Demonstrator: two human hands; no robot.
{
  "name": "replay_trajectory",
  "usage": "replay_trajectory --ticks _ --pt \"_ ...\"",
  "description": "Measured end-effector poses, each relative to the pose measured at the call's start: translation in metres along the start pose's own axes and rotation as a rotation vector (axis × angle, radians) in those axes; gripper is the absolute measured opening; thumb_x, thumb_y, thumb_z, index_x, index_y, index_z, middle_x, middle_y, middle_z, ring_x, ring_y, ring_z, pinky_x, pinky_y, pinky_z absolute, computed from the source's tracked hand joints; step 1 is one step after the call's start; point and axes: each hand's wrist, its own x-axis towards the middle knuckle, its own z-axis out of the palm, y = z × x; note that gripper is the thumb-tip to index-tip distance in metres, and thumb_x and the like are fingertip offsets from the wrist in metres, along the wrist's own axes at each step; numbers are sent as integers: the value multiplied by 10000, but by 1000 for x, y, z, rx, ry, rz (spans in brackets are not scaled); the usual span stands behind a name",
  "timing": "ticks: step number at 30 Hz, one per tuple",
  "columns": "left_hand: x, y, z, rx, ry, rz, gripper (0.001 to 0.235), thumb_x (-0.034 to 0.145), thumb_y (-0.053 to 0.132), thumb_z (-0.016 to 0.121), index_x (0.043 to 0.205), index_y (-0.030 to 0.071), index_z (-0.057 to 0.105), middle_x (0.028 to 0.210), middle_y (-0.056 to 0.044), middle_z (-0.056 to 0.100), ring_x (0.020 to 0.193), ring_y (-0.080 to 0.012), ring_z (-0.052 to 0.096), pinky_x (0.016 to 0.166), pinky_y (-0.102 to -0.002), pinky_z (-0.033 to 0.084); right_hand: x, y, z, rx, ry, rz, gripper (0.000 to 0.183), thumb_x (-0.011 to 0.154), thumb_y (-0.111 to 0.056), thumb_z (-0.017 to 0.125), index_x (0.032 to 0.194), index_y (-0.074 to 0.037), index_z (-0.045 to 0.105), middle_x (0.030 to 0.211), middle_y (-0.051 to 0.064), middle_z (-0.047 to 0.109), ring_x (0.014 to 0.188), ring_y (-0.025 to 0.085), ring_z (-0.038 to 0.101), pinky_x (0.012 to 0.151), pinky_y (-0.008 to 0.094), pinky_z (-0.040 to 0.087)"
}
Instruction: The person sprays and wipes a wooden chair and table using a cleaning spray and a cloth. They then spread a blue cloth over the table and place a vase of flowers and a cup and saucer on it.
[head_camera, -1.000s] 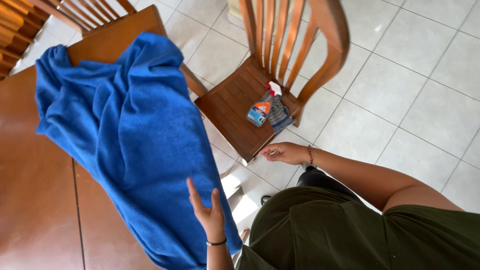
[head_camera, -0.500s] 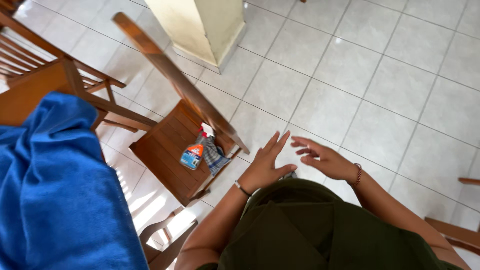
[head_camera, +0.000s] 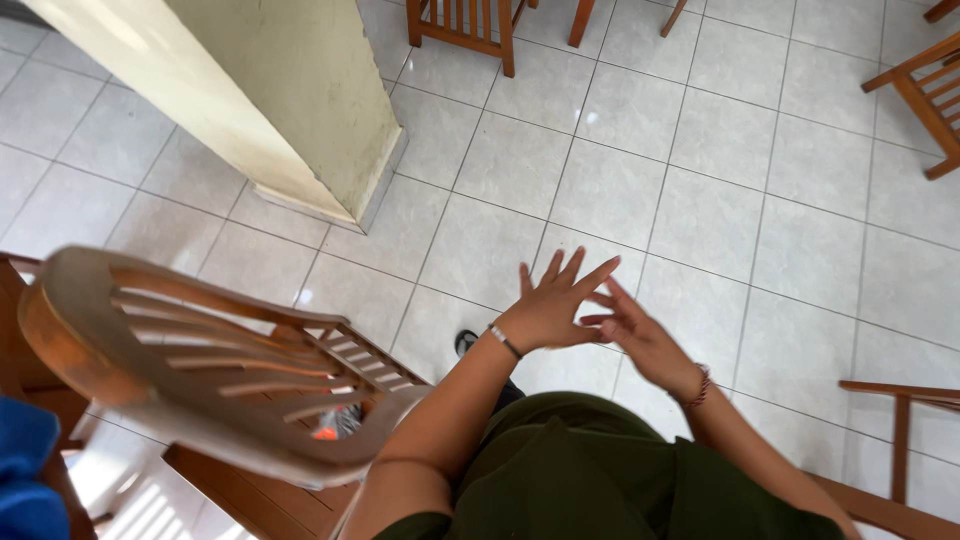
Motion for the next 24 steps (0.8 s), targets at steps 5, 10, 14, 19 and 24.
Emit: replay_trajectory --ticks 5,10,14,19,24 --pt "60 -37 -58 -27 -115 31 1175 686 728 756 1605 466 72 1703 -211 101 1556 -476 15 1099 -810 21 77 -28 -24 -40 143 8 738 1012 -291 508 1646 -146 161 1588 149 437 1268 280 602 1021 431 515" --pt "82 -73 -105 20 -128 47 1171 733 668 777 1601 462 19 1693 -208 136 1551 -484 38 1110 -808 21 137 -48 -27 -63 176 144 701 1001 -303 494 1629 -150 224 1544 133 496 1283 272 613 1006 416 528" --pt "82 -106 -140 -33 -96 -52 1190 723 643 807 1587 471 7 1683 -211 151 1554 -473 48 1124 -794 18 200 -61 -25 -6 99 116 679 999 -307 498 1612 -118 279 1543 147 490 1282 296 602 998 431 526" --pt "74 -151 -185 -53 53 -231 1190 737 615 809 1590 459 -5 1684 -221 145 1545 -481 62 1113 -800 36 299 -77 -30 -68 -133 145 638 1010 -294 492 1589 -75 336 1558 135 493 1295 289 603 1003 426 524" --pt "60 -196 -234 -75 269 -481 1174 745 608 807 1583 453 0 1685 -216 131 1546 -470 68 1116 -806 39 423 -88 -21 -91 -491 52 620 1023 -216 482 1594 -46 306 1560 135 481 1288 285 606 1017 421 517"
